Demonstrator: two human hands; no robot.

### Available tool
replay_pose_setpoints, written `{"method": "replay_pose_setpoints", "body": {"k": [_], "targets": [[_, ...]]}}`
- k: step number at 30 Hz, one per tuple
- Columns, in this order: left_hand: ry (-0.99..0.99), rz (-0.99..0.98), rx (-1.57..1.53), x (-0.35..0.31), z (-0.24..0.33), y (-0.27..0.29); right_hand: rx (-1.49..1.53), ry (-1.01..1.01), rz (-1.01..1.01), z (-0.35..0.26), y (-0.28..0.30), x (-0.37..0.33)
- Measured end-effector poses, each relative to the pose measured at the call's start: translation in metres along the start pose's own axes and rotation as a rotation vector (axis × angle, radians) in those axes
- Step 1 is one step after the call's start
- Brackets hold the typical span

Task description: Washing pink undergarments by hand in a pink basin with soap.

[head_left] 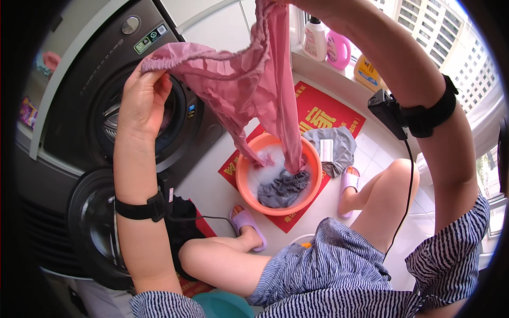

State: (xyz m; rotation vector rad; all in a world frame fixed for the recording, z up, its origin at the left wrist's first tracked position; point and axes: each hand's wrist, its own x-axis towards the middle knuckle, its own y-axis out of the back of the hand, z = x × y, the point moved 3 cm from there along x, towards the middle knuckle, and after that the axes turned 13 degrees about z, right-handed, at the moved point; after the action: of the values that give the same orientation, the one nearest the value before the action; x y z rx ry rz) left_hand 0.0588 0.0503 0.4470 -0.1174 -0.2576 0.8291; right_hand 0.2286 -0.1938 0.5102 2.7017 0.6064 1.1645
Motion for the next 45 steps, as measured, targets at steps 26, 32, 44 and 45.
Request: {"method": "replay_pose_setpoints", "body": {"k": [26,32,44,45], "targets": [[0.364,-0.386,0.506,-0.068,-0.210,0.085,-0.262,-0.432,-0.768,0.210,-0.051,-0.186],[0.087,-0.137,0.887,-0.067,-0.222,0.081,-0.349,-0.343,-0.469,0.185,-0.073,-0.184],[0.745,-0.145,-0.606,-0.121,-0.232,0.006,-0.399,0.091,-0.205,0.087,-0.173,-0.290],[0.741,-0.141,-0.597,-0.122,-0.233,0.013,-0.450,0.126,-0.226,0.080,-0.179,-0.299]]}}
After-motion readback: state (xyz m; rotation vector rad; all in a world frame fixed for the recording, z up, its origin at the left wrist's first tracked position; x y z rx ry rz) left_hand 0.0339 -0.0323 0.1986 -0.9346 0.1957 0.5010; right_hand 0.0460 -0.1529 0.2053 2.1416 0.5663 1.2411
